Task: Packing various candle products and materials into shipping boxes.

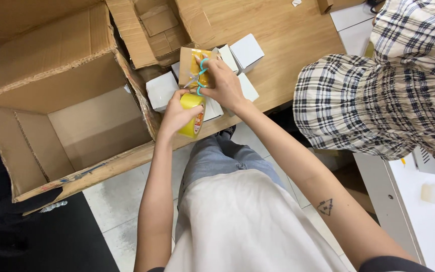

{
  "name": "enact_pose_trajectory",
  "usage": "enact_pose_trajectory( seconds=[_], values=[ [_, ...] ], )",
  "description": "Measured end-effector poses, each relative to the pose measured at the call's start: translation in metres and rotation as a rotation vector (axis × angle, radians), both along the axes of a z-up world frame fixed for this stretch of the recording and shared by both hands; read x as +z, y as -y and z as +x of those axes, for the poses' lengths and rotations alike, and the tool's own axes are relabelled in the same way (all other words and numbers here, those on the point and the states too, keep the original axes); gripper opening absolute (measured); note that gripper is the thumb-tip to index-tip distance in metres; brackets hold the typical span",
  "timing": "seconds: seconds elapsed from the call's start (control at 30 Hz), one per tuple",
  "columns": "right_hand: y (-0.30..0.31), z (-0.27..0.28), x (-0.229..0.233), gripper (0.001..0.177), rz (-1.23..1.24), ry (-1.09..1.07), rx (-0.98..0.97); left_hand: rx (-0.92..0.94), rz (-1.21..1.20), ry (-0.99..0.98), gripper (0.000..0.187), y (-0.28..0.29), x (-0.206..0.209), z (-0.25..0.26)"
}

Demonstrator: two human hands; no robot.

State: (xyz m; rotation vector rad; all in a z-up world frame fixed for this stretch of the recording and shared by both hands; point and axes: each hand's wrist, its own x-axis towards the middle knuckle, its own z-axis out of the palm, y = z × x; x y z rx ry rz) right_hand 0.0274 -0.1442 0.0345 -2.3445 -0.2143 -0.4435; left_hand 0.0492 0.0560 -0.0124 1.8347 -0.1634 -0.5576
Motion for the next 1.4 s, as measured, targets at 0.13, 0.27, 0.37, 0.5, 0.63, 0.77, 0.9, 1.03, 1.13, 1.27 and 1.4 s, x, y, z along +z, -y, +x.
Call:
enact_pose_trajectory(
  seconds=[0.13, 0.27, 0.37, 0.5, 0.63, 0.77, 0.9, 1.03, 1.13, 1.27, 1.4],
  values=[
    [-0.005, -0.001, -0.007, 0.066, -0.034, 0.140, -0.008, -0.018, 0.010, -0.002, 0.070, -0.005, -0.002, 0.004],
    [-0.006, 0.001, 0.002, 0.067, -0.038, 0.043, -0.071, -0.058, -0.009, -0.152, 0.065, -0.008, 0.002, 0.010],
    [-0.005, 0.002, 0.003, 0.065, -0.049, 0.018, -0.085, -0.091, 0.048, -0.216, 0.065, -0.011, 0.005, 0.005],
    [-0.009, 0.002, 0.000, 0.063, -0.070, -0.049, -0.132, -0.105, 0.003, -0.232, 0.066, -0.016, 0.009, -0.009],
    [-0.015, 0.007, -0.002, 0.068, -0.153, 0.133, -0.142, -0.106, 0.011, -0.151, 0.063, -0.022, 0.026, -0.034],
    [-0.021, 0.012, -0.015, 0.067, -0.178, 0.164, -0.196, -0.123, 0.010, -0.090, 0.060, -0.028, 0.035, -0.058],
    [-0.023, 0.012, -0.023, 0.072, -0.212, 0.173, -0.190, -0.102, 0.071, -0.127, 0.058, -0.023, 0.063, -0.082],
    [-0.021, 0.011, -0.029, 0.069, -0.187, 0.109, -0.180, -0.138, -0.034, -0.165, 0.057, -0.022, 0.055, -0.103],
    [-0.011, 0.007, -0.018, 0.072, -0.205, 0.120, -0.148, -0.172, -0.025, -0.180, 0.056, -0.017, 0.057, -0.113],
    [0.025, -0.008, 0.021, 0.065, 0.092, -0.084, -0.055, -0.151, -0.028, -0.214, 0.057, -0.007, 0.065, -0.119],
    [0.080, -0.033, 0.040, 0.037, 0.279, 0.062, -0.399, -0.131, -0.073, -0.215, 0.056, -0.002, 0.075, -0.121]
  ],
)
